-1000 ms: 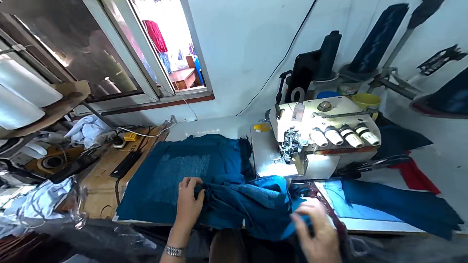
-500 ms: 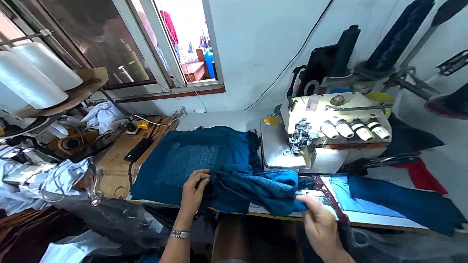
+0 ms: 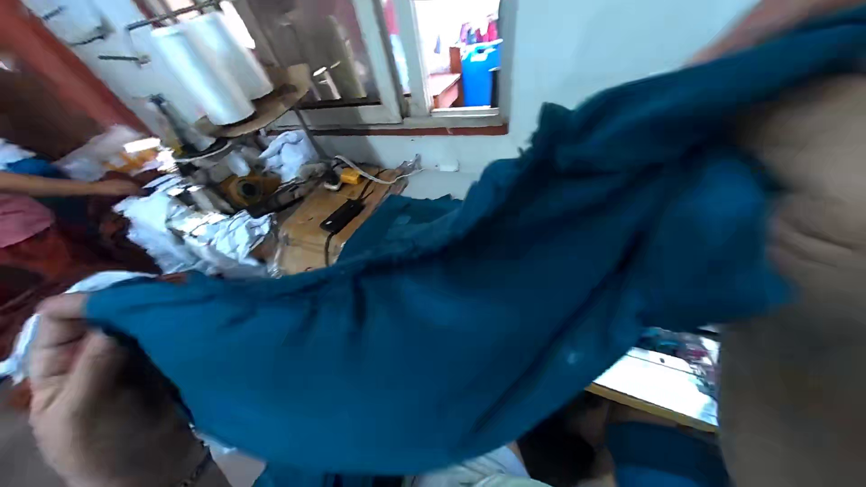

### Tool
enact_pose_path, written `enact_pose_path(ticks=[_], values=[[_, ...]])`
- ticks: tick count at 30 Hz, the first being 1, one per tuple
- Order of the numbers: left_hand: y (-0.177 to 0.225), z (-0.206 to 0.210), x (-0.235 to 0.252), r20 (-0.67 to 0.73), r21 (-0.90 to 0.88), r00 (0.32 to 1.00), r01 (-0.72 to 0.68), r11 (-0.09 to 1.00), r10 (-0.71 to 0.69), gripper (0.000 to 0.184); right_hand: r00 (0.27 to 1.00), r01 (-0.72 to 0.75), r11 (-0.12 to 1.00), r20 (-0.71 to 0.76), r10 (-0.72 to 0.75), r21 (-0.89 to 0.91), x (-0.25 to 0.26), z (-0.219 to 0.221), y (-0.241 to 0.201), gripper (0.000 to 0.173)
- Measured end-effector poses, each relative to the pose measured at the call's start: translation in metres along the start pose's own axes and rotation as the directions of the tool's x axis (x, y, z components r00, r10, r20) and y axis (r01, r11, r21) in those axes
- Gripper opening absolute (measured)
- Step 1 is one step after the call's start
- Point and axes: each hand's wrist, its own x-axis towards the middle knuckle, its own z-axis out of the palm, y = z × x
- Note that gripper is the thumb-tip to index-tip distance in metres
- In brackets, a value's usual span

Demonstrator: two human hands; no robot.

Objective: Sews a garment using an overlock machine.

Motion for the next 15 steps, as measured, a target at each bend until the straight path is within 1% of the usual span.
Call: enact_pose_path(ticks=[1, 2, 3, 4, 5, 6, 7, 9, 10, 11, 12, 13, 14, 15], values=[[0.006, -0.009, -0.002, 0.019, 0.118, 0.999, 0.040, 0.992, -0.043, 0.015, 0.996, -0.063, 0.998, 0.064, 0.062, 0.007, 0.001, 0.024, 0.016, 0.013], [0.008, -0.018, -0.002, 0.031, 0.247, 0.996, 0.071, 0.966, -0.081, 0.016, 0.983, -0.114, 0.993, 0.142, 0.118, -0.040, -0.001, 0.049, 0.037, 0.014], [0.004, -0.034, -0.003, 0.001, 0.339, 0.994, 0.098, 0.936, -0.105, 0.018, 0.958, -0.176, 0.979, 0.210, 0.195, -0.104, -0.007, 0.075, 0.058, 0.016], [0.001, -0.058, -0.005, -0.050, 0.373, 0.992, 0.123, 0.919, -0.113, 0.020, 0.932, -0.227, 0.963, 0.254, 0.258, -0.146, -0.017, 0.101, 0.075, 0.017], [0.001, -0.085, -0.011, -0.109, 0.370, 0.989, 0.138, 0.919, -0.105, 0.020, 0.919, -0.259, 0.952, 0.263, 0.294, -0.160, -0.028, 0.124, 0.086, 0.017], [0.006, -0.112, -0.021, -0.163, 0.350, 0.983, 0.137, 0.927, -0.083, 0.019, 0.916, -0.280, 0.950, 0.256, 0.308, -0.140, -0.041, 0.144, 0.092, 0.017], [0.016, -0.131, -0.035, -0.227, 0.321, 0.971, 0.142, 0.936, -0.070, 0.019, 0.916, -0.295, 0.951, 0.255, 0.310, -0.097, -0.053, 0.161, 0.095, 0.017], [0.041, -0.146, -0.069, -0.322, 0.216, 0.942, 0.170, 0.962, -0.094, 0.023, 0.899, -0.329, 0.944, 0.303, 0.316, -0.006, -0.083, 0.185, 0.099, 0.019], [0.050, -0.149, -0.088, -0.335, 0.192, 0.932, 0.212, 0.958, -0.139, 0.025, 0.874, -0.365, 0.931, 0.351, 0.336, 0.018, -0.101, 0.193, 0.102, 0.019], [0.055, -0.152, -0.108, -0.313, 0.169, 0.923, 0.285, 0.943, -0.223, 0.025, 0.838, -0.406, 0.914, 0.405, 0.366, 0.016, -0.121, 0.199, 0.107, 0.019], [0.052, -0.160, -0.131, -0.252, 0.162, 0.903, 0.394, 0.905, -0.348, 0.022, 0.782, -0.453, 0.891, 0.471, 0.407, -0.020, -0.143, 0.204, 0.113, 0.019], [0.044, -0.170, -0.158, -0.153, 0.182, 0.848, 0.529, 0.829, -0.508, 0.018, 0.698, -0.499, 0.863, 0.552, 0.456, -0.082, -0.167, 0.208, 0.121, 0.021], [0.032, -0.174, -0.187, -0.064, 0.208, 0.744, 0.661, 0.720, -0.665, 0.016, 0.582, -0.532, 0.829, 0.636, 0.507, -0.174, -0.189, 0.211, 0.128, 0.024], [0.014, -0.170, -0.220, -0.013, 0.250, 0.601, 0.776, 0.580, -0.799, 0.014, 0.437, -0.537, 0.795, 0.712, 0.549, -0.284, -0.212, 0.215, 0.136, 0.027]])
